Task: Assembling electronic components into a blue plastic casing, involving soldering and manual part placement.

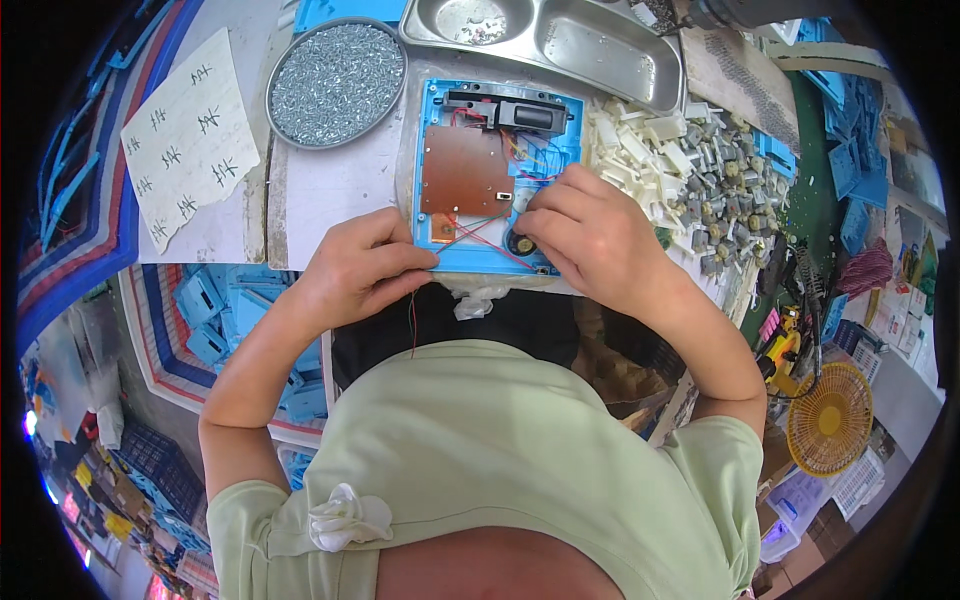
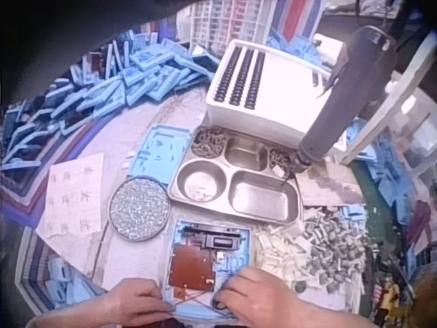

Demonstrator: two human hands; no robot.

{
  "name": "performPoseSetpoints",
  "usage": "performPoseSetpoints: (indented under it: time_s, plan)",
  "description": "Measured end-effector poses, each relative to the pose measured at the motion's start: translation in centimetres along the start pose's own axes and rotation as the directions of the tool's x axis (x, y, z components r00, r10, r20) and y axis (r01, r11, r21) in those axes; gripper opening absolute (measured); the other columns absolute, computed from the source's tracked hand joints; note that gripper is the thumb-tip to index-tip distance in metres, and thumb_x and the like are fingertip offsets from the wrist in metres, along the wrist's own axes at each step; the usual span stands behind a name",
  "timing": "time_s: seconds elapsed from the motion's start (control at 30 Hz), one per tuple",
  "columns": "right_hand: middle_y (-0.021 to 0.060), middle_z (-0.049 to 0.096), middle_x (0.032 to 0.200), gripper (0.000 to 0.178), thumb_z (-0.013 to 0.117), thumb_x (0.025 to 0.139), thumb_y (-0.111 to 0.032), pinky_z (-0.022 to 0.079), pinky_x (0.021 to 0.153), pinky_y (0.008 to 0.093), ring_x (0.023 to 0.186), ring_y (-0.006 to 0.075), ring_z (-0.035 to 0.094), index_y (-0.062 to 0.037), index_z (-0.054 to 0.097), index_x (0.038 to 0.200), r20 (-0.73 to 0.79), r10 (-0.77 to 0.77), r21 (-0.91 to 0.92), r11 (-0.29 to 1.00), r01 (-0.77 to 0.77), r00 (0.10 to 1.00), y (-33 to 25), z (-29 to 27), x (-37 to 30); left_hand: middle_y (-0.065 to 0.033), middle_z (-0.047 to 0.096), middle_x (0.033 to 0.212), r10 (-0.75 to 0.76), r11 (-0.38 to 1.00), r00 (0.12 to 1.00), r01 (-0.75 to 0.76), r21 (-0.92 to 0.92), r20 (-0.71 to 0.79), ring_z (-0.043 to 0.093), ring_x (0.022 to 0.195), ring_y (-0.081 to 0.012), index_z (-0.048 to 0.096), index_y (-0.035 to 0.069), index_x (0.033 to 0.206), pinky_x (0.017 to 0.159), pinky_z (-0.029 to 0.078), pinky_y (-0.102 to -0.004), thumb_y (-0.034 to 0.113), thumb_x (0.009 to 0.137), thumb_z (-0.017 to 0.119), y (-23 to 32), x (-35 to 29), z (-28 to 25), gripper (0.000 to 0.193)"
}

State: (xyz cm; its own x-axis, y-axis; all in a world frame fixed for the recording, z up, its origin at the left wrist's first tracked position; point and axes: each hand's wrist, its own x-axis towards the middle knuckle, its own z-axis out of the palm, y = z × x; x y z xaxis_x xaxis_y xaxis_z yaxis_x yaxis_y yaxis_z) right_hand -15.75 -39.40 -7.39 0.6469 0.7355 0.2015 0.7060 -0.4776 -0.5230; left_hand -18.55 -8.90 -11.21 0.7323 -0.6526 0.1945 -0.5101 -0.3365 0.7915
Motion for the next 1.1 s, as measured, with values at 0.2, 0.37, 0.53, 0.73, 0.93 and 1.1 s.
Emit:
performPoseSetpoints:
  time_s: [0.2,0.37,0.53,0.73,0.93,1.1]
  plan:
    - [0.0058,0.067,0.098,0.025,0.078,0.071,-0.007,0.054,0.076,0.0377,0.089,0.0279,0.060,-0.0058,0.072,0.096,-0.150,0.000,-0.055,0.998,-0.008,0.989,-0.6,1.5,-1.6,-0.0065,0.057,0.081,0.000,1.000,1.000,0.000,-0.010,0.007,0.060,0.070,-0.0252,0.075,0.009,0.099,0.059,0.048,-0.0370,0.006,0.076,0.084,-0.1,0.2,0.1,0.025]
    - [0.0074,0.067,0.100,0.022,0.077,0.075,-0.006,0.053,0.078,0.0399,0.091,0.0295,0.061,-0.0066,0.073,0.097,-0.284,0.027,-0.037,0.999,-0.039,0.959,-0.7,-0.1,-1.9,-0.0061,0.057,0.080,0.031,0.999,1.000,-0.031,0.024,0.001,0.058,0.067,-0.0231,0.077,0.010,0.101,0.058,0.045,-0.0357,0.006,0.072,0.087,-0.5,-0.1,0.3,0.031]
    - [0.0108,0.066,0.097,0.016,0.075,0.077,-0.009,0.051,0.082,0.0429,0.092,0.0325,0.059,-0.0052,0.073,0.092,-0.286,0.389,-0.294,0.834,-0.467,0.876,3.3,-3.2,-3.6,-0.0064,0.057,0.079,0.004,0.999,0.999,-0.006,0.035,0.037,0.058,0.068,-0.0240,0.076,0.009,0.100,0.058,0.046,-0.0362,0.007,0.072,0.087,0.0,0.2,-0.1,0.030]
    - [0.0116,0.065,0.092,0.016,0.075,0.080,-0.009,0.050,0.081,0.0430,0.091,0.0316,0.059,-0.0045,0.071,0.094,-0.241,0.422,-0.364,0.795,-0.485,0.874,4.0,-3.8,-2.9,-0.0088,0.064,0.085,-0.067,0.997,0.966,0.071,-0.005,0.249,0.064,0.074,-0.0260,0.075,0.006,0.098,0.066,0.051,-0.0356,0.010,0.079,0.082,2.3,4.0,-4.1,0.022]
    - [0.0139,0.070,0.093,0.018,0.067,0.089,-0.005,0.051,0.073,0.0430,0.083,0.0336,0.066,-0.0034,0.065,0.107,-0.442,0.507,-0.025,0.818,-0.575,0.740,3.4,-5.0,-3.8,-0.0103,0.067,0.086,0.208,0.905,0.977,-0.176,0.387,-0.044,0.066,0.076,-0.0257,0.070,0.000,0.099,0.071,0.053,-0.0336,0.011,0.090,0.073,-0.8,18.4,-5.3,0.015]
    - [0.0091,0.063,0.090,0.010,0.062,0.099,-0.006,0.044,0.066,0.0266,0.076,0.0103,0.055,-0.0021,0.061,0.109,-0.333,0.765,0.436,0.643,-0.629,0.552,1.6,-4.9,-5.3,-0.0157,0.077,0.088,0.107,0.503,0.933,-0.349,0.791,0.343,0.074,0.086,-0.0309,0.078,0.008,0.085,0.088,0.052,-0.0434,0.022,0.087,0.063,-5.0,29.0,-0.8,0.021]
